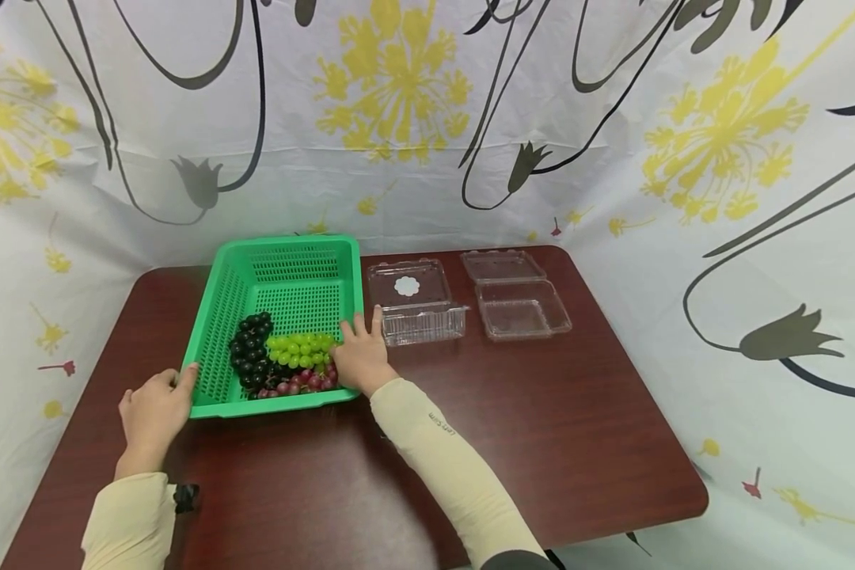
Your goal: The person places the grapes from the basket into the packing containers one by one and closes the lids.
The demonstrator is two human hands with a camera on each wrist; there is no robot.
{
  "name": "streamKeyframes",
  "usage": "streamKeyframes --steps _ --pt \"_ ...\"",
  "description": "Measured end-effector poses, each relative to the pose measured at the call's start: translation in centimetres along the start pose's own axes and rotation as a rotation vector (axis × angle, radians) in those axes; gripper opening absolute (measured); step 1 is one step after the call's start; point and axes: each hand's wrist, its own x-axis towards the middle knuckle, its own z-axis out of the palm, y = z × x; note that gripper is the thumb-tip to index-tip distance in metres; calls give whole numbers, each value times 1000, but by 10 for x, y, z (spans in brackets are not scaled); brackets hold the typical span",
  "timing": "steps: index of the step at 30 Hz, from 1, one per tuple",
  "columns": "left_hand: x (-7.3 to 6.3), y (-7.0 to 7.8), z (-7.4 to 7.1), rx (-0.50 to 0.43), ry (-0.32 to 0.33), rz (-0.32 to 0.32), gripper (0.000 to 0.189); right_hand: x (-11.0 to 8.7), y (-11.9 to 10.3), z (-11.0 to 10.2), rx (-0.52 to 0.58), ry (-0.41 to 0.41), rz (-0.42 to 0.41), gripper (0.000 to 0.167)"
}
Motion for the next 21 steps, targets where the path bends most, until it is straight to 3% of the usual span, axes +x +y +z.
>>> streamKeyframes --steps 21 --pt "1 1 0 -8 -4 -10 69 4 -3 5 30 31 -24 37"
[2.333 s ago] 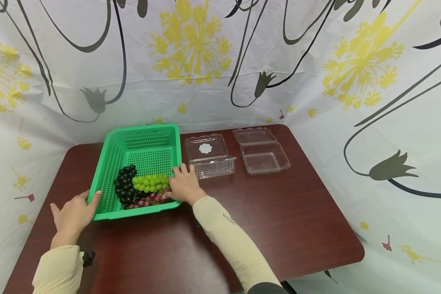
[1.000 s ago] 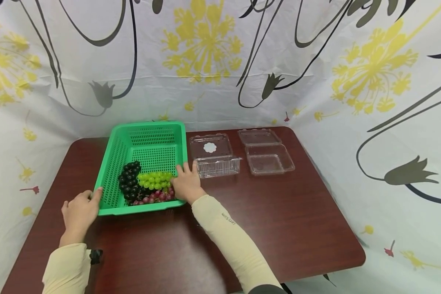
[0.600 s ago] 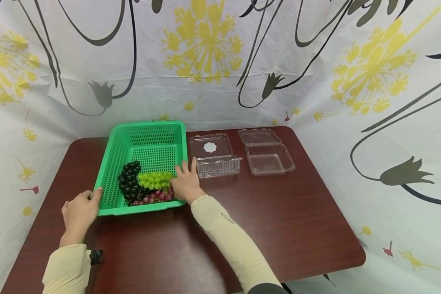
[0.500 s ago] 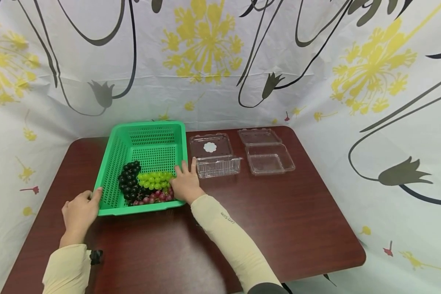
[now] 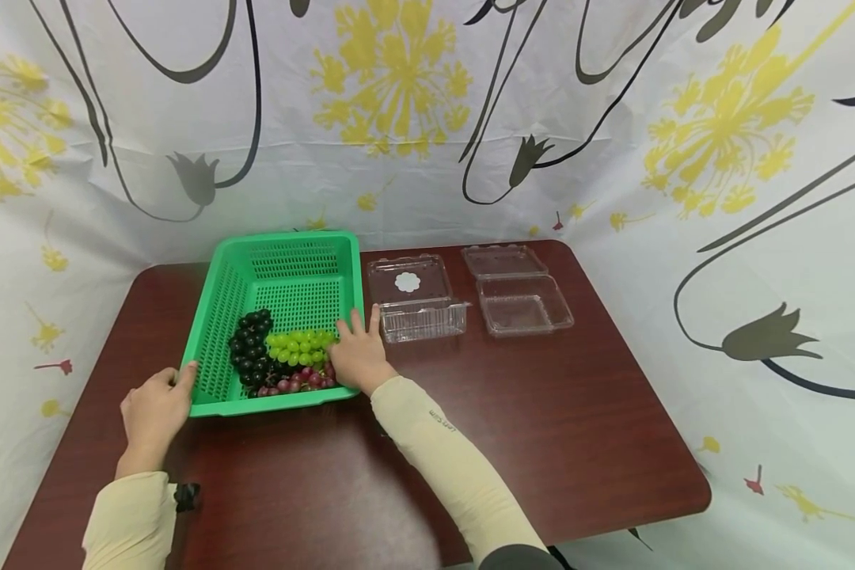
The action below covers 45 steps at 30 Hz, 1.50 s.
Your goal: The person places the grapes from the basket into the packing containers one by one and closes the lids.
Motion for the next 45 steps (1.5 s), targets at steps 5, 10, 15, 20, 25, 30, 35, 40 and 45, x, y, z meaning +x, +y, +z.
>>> streamKeyframes --steps 5,10,15,20,25,30,35,40,45 --pt "0 0 0 -10 10 0 63 1 0 2 21 7 -3 37" --pt "1 0 0 -11 19 3 61 2 1 4 44 20 -3 39" --pt "0 -1 1 -13 17 4 63 3 3 8 71 45 -7 38" --pt "0 1 0 -17 18 -4 61 2 5 10 107 84 -24 31" --pt "-1 1 0 -11 13 -7 61 0 6 10 125 124 -43 26" --pt "-1 1 0 -9 16 -11 61 -3 6 8 149 147 -49 26" --pt "-1 1 -1 -10 8 -12 64 -5 7 6 136 165 -46 29" --pt "-2 -1 0 4 2 -11 68 -7 9 7 107 195 -61 31" --pt "-2 -1 1 7 32 0 66 -11 12 6 97 258 -69 26"
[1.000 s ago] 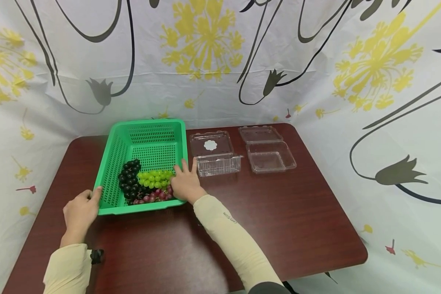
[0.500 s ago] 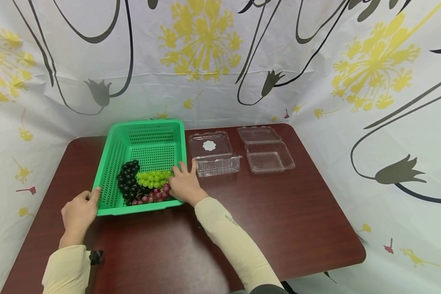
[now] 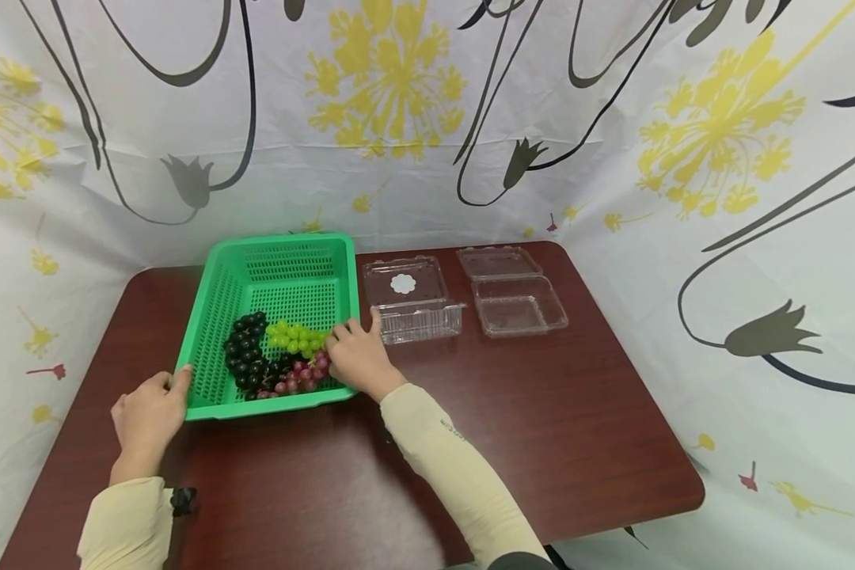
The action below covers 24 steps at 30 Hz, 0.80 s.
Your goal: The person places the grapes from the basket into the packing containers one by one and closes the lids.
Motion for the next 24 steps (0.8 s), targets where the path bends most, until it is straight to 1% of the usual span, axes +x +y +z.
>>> streamKeyframes --steps 7,12,20,24 --pt "-1 0 0 12 30 6 63 -5 -1 -6 -13 85 -22 23" --pt "1 2 0 32 46 -7 68 -6 0 -10 -15 132 -23 24" --pt "2 5 -1 63 48 -11 70 -9 3 -16 0 170 -11 23" --pt "0 6 -1 94 65 -12 69 -10 4 -18 12 200 -11 23"
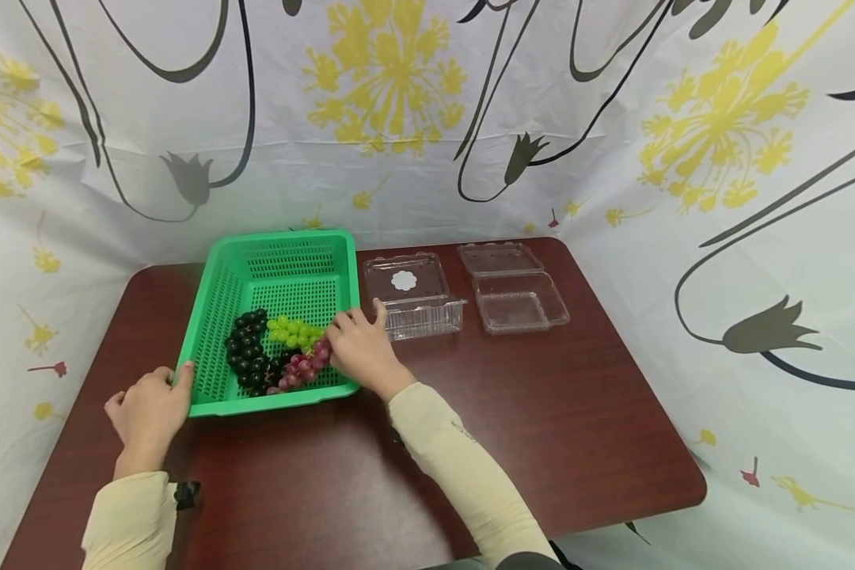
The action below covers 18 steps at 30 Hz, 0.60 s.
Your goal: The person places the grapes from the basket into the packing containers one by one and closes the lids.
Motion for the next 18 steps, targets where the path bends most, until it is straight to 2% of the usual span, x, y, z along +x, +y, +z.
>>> streamKeyframes --steps 7,12,18 --pt "1 2 -1 57 29 -11 68 -1 2 -4 26 74 5 19" --pt "0 3 -2 60 35 -24 68 -3 3 -5 32 105 -3 18" --pt "-1 3 -2 40 75 -15 64 -3 5 -7 52 139 -4 18"
